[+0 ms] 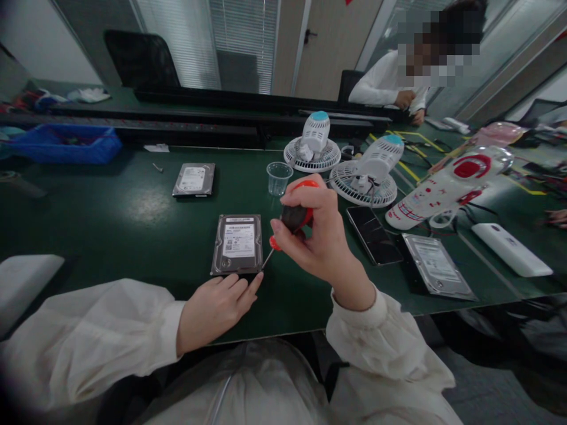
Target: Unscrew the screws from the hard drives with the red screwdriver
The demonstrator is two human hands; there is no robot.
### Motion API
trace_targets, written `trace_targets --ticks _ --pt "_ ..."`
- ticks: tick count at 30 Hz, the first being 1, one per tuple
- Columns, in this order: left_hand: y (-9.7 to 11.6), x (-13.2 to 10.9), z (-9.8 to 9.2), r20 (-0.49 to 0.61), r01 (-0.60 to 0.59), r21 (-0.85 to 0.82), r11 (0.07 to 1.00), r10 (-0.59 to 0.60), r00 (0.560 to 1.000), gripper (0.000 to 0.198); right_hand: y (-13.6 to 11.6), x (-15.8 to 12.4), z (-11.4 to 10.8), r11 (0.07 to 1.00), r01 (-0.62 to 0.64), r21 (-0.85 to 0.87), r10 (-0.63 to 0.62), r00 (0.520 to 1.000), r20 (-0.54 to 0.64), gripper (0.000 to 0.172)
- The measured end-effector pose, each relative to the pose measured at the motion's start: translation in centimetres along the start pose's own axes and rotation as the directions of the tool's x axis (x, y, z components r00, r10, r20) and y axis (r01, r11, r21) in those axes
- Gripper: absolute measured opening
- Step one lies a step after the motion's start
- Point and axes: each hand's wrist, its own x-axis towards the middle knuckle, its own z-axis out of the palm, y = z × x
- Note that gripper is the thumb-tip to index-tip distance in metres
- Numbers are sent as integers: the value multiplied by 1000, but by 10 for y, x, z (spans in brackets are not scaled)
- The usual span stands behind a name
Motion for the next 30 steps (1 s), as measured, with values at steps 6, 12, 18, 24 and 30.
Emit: trace_targets --ticks 6,12,18,24,30 --pt "-1 2 2 -21 9 -5 1000 -9 1000 44 -16 17 -22 997 37 -64 -22 976 214 38" --pt "-1 2 1 -10 1 -4 1000 -1 1000 43 -27 37 -37 938 132 -319 -43 961 272 33" --pt "-2 2 1 37 -15 3 1000 15 999 43 -31 49 -43 946 103 -307 52 888 457 41" --pt "-2 3 0 49 -12 5 1000 12 999 45 -27 50 -44 908 3 -420 140 940 310 20" --pt "-2 3 2 63 -19 10 1000 18 998 46 -24 54 -42 917 32 -398 115 933 341 29"
